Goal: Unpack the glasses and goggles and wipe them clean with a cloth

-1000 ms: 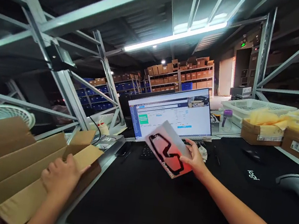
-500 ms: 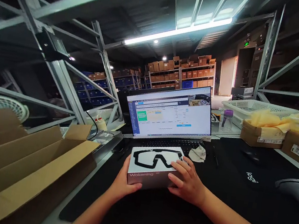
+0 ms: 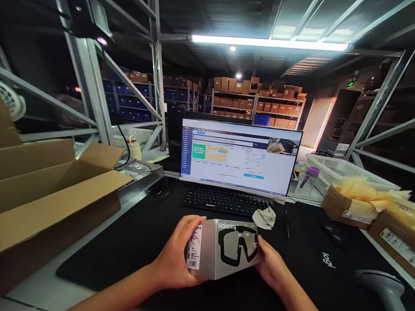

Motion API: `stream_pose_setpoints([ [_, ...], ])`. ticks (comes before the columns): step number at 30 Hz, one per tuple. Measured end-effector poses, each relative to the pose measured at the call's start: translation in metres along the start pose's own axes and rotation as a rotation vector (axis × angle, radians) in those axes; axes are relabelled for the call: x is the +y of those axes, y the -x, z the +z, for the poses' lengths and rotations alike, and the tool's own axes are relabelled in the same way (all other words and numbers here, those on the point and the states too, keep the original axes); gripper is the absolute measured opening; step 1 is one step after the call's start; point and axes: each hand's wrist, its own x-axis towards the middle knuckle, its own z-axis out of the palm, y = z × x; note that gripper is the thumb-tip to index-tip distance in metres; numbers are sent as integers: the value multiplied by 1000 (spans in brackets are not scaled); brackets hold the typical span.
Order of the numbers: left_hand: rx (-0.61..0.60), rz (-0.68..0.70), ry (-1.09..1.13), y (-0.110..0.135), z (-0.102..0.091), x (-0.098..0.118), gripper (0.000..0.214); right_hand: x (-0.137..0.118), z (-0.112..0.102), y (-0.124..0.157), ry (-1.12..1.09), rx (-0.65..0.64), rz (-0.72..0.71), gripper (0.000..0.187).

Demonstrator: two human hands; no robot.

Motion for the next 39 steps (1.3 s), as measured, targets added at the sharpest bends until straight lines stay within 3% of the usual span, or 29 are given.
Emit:
stream_pose_setpoints([
  [4,66,-95,86,10,0,-12,107,-7,8,4,15,28,-8,47],
  [9,158,-332,322,26,8,-53,104,-18,15,10,75,97,-51,43],
  [14,94,-374,450,32,16,-78,102,-23,18,15,120,226,-50,35],
  [18,65,-401,503,34,19,-75,103,-23,16,16,139,247,-22,36],
  [22,176,-556,556,33,20,-63,106,-27,14,15,193,241,-50,37],
  [28,287,-1026,896,17,15,-55,68,-28,20,20,391,273,-194,22],
  [32,403,-1150,960,5,7,-58,49,-29,14,20,513,341,-269,16],
  [36,571,-1213,986,-3,2,-61,34,-34,0,18,566,273,-351,9],
  [37,584,-1213,1004,-3,1,-62,34,-36,-2,19,564,250,-373,12],
  [39,588,-1219,1049,-4,0,-62,33,-41,-5,23,581,171,-446,38],
])
